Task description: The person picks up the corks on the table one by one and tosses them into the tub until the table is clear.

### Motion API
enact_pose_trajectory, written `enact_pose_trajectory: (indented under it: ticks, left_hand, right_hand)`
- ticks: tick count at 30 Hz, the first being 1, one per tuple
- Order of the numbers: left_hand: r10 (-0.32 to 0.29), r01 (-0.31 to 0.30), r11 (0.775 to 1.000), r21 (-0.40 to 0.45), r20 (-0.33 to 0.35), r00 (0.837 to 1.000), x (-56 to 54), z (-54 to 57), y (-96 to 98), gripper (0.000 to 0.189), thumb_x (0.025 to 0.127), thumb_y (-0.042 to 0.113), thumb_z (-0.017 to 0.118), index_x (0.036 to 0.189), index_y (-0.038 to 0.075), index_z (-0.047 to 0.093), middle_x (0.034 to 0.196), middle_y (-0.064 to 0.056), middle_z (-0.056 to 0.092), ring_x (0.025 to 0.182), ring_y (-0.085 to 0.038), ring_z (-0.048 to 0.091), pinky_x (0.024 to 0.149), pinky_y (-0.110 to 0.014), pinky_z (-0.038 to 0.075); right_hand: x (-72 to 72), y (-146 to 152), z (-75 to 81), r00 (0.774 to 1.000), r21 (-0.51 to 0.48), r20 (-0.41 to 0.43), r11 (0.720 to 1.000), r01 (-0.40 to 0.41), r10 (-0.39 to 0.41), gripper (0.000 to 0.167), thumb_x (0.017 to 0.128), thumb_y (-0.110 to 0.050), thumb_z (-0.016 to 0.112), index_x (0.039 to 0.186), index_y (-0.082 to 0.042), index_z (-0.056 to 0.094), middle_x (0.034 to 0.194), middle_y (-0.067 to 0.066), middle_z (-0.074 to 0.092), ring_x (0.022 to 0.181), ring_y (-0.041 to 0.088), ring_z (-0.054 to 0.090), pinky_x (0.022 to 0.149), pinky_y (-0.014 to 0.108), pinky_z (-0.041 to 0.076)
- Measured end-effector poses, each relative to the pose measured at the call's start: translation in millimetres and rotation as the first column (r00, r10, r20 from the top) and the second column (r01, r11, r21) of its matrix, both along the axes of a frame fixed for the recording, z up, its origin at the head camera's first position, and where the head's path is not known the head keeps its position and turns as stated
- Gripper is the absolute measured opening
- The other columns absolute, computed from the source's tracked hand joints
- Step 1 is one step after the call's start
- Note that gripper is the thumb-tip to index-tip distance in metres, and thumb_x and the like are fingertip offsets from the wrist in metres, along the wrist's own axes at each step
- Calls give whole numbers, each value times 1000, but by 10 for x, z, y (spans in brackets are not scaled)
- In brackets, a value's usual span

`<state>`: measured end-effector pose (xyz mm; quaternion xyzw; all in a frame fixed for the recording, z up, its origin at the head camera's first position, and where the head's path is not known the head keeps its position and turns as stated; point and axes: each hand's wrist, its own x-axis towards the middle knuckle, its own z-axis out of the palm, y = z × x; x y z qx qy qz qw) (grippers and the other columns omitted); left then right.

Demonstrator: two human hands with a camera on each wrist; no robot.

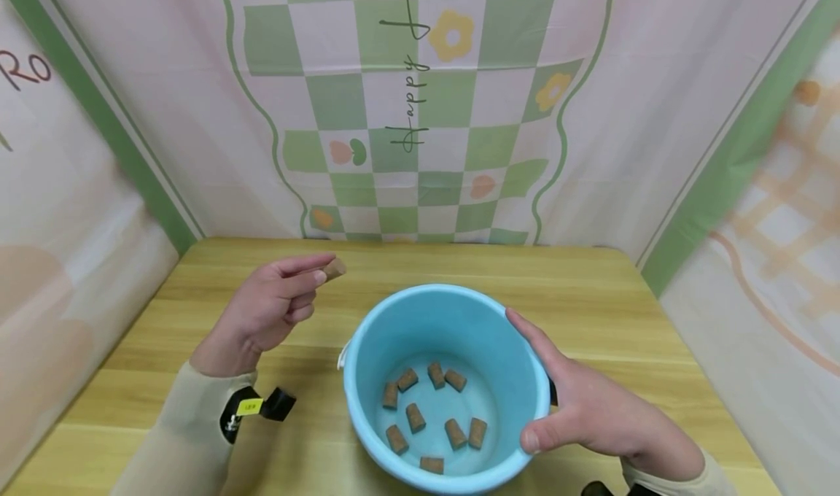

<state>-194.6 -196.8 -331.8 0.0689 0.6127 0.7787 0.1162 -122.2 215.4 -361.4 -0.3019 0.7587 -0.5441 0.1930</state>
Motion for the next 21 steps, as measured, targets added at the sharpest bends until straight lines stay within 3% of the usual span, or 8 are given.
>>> enact_pose_trajectory:
  ticks: [2,7,9,13,19,21]
  left_hand:
    - [-6,6,1000,4,-6,1000,38,45,28,29,102,3,56,127,9,69,105,-6,65,48,-6,31,47,-17,30]
    - [-24,24,1000,-9,-35,999,129,133,91,27,100,2,57,121,12,73,98,-4,65,48,-7,31,48,-18,30]
    - [-33,32,999,-17,-52,998,165,159,117,27,100,2,57,119,12,73,106,-5,67,48,-7,31,48,-18,30]
    - [-49,46,998,-36,-77,996,226,194,178,26,100,2,58,119,13,73,92,-2,62,48,-8,32,48,-19,29]
    - [-106,101,993,-52,-101,989,277,215,299,27,99,1,59,116,16,75,107,-6,69,49,-10,28,48,-20,27]
    - [-125,119,991,-52,-109,986,291,220,341,28,99,1,59,113,17,76,102,-4,69,49,-10,28,48,-20,26]
  right_hand:
    - [-1,2,3,1000,2,10,1000,5,-5,121,77,-17,84,160,-32,-3,142,26,42,108,42,59,82,40,56]
    - [-1,5,-6,1000,-5,29,1000,8,-8,121,77,-16,84,160,-33,-3,142,26,41,108,42,59,82,40,56]
    - [3,5,-7,1000,-1,28,1000,13,-13,122,77,-16,84,160,-33,-3,142,25,41,108,41,59,82,40,56]
    - [14,-1,3,1000,13,15,1000,14,-15,123,77,-16,84,160,-33,-4,141,24,43,108,40,60,82,39,55]
    - [6,-1,-1,1000,5,-6,1000,1,-1,121,78,-17,84,160,-32,-2,141,26,42,108,41,59,82,39,55]
    - [2,0,-6,1000,-2,-9,1000,-5,5,120,78,-17,84,161,-32,-2,140,27,42,108,41,59,82,39,55]
